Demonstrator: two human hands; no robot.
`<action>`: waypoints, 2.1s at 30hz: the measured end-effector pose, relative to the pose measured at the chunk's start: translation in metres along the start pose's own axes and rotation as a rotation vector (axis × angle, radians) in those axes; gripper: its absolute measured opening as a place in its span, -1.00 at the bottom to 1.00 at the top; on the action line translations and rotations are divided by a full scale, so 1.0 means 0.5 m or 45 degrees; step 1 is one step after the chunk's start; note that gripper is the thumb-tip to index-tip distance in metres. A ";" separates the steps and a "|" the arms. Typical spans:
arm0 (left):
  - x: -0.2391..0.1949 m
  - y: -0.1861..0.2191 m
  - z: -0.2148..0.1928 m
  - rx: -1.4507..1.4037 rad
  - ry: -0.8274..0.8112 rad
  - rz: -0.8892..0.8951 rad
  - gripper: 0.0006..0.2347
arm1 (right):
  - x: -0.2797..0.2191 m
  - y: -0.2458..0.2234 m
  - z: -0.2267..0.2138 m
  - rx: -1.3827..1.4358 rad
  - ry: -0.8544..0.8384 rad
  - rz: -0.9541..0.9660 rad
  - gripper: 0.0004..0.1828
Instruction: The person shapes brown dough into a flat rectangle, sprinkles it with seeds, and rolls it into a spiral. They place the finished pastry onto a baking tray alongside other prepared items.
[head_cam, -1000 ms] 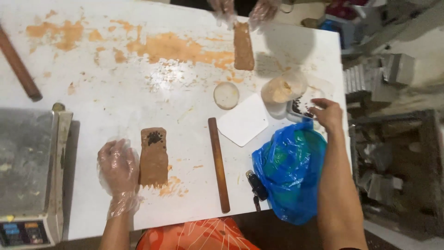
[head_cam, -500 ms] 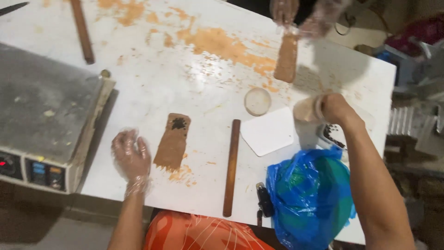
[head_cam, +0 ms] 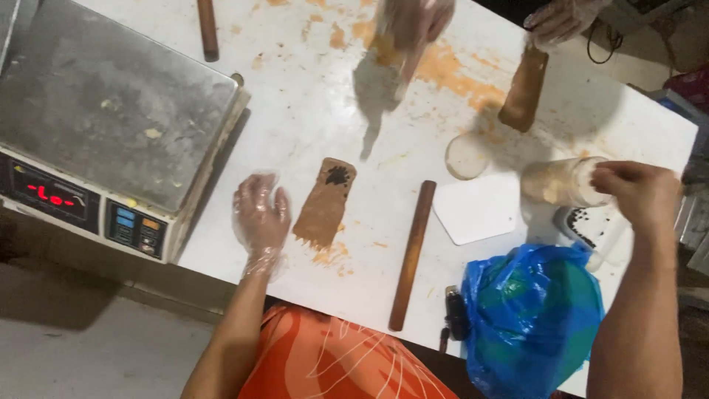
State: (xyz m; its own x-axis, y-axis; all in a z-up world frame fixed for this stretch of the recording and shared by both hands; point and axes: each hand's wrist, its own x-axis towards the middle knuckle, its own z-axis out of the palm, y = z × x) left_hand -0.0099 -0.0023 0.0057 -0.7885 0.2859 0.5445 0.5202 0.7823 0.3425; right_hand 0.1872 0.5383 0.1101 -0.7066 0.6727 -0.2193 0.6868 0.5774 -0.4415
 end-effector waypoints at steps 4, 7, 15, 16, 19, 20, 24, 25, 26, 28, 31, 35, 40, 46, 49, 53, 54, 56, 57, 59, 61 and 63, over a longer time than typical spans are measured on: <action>0.003 -0.015 0.014 0.025 -0.148 -0.054 -0.84 | -0.152 -0.213 0.012 0.464 0.095 0.093 -0.85; 0.006 -0.038 0.038 -0.028 -0.254 -0.077 -0.83 | -0.216 -0.341 0.141 0.578 -0.126 0.152 -0.75; -0.001 -0.068 0.056 -0.222 -0.447 -0.056 -0.63 | -0.169 -0.469 0.505 0.717 -0.479 0.012 -0.63; 0.004 -0.070 0.051 -0.236 -0.495 -0.069 -0.68 | -0.157 -0.478 0.517 0.529 -0.412 0.007 -0.72; 0.010 -0.073 0.050 -0.238 -0.445 -0.040 -0.77 | -0.157 -0.533 0.519 0.455 -0.352 -0.046 -0.77; 0.011 -0.074 0.054 -0.218 -0.342 0.004 -0.80 | -0.162 -0.556 0.515 0.576 -0.358 -0.100 -0.74; 0.035 -0.070 0.027 -0.308 -0.593 -0.101 -0.83 | -0.180 -0.600 0.492 0.236 -0.350 -0.068 -0.78; 0.040 -0.069 0.023 -0.306 -0.615 -0.096 -0.82 | -0.182 -0.603 0.492 0.183 -0.346 -0.069 -0.78; 0.044 -0.068 0.019 -0.304 -0.638 -0.088 -0.82 | -0.184 -0.606 0.491 0.131 -0.342 -0.069 -0.78; 0.038 -0.071 0.030 -0.295 -0.603 -0.063 -0.82 | -0.176 -0.599 0.500 0.093 -0.324 -0.069 -0.77; 0.040 -0.072 0.031 -0.287 -0.597 -0.039 -0.82 | -0.175 -0.605 0.498 0.079 -0.332 -0.063 -0.75; 0.054 -0.069 0.020 -0.342 -0.679 -0.088 -0.82 | -0.175 -0.607 0.508 0.074 -0.347 -0.064 -0.75; 0.028 -0.079 0.050 -0.325 -0.503 0.003 -0.82 | -0.174 -0.609 0.514 0.101 -0.340 -0.069 -0.77; 0.028 -0.078 0.062 -0.331 -0.370 0.073 -0.82 | -0.175 -0.615 0.507 0.154 -0.314 -0.116 -0.77; 0.034 -0.076 0.060 -0.293 -0.436 0.060 -0.83 | -0.175 -0.606 0.518 0.180 -0.304 -0.107 -0.78; 0.049 -0.068 0.044 -0.242 -0.516 0.042 -0.85 | -0.184 -0.612 0.512 0.227 -0.309 -0.076 -0.79; 0.042 -0.070 0.052 -0.239 -0.516 0.046 -0.85 | -0.185 -0.612 0.508 0.232 -0.308 -0.077 -0.79; 0.029 -0.072 0.070 -0.236 -0.366 0.081 -0.83 | -0.188 -0.609 0.501 0.360 -0.325 -0.013 -0.80; 0.031 -0.072 0.070 -0.233 -0.368 0.084 -0.83 | -0.190 -0.605 0.501 0.365 -0.326 -0.012 -0.80; 0.031 -0.071 0.070 -0.212 -0.346 0.102 -0.82 | -0.194 -0.594 0.502 0.753 -0.368 0.167 -0.74; 0.055 -0.059 0.052 -0.208 -0.355 0.122 -0.85 | -0.194 -0.582 0.495 0.645 -0.357 0.100 -0.76; 0.043 -0.063 0.039 -0.181 -0.389 0.125 -0.86 | -0.208 -0.575 0.502 0.544 -0.383 0.037 -0.77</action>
State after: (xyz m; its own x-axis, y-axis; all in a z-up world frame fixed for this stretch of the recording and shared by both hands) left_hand -0.0496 -0.0100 -0.0084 -0.7832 0.5250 0.3331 0.6217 0.6645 0.4147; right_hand 0.0207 0.1861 0.0412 -0.7490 0.4869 -0.4495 0.6207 0.2781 -0.7331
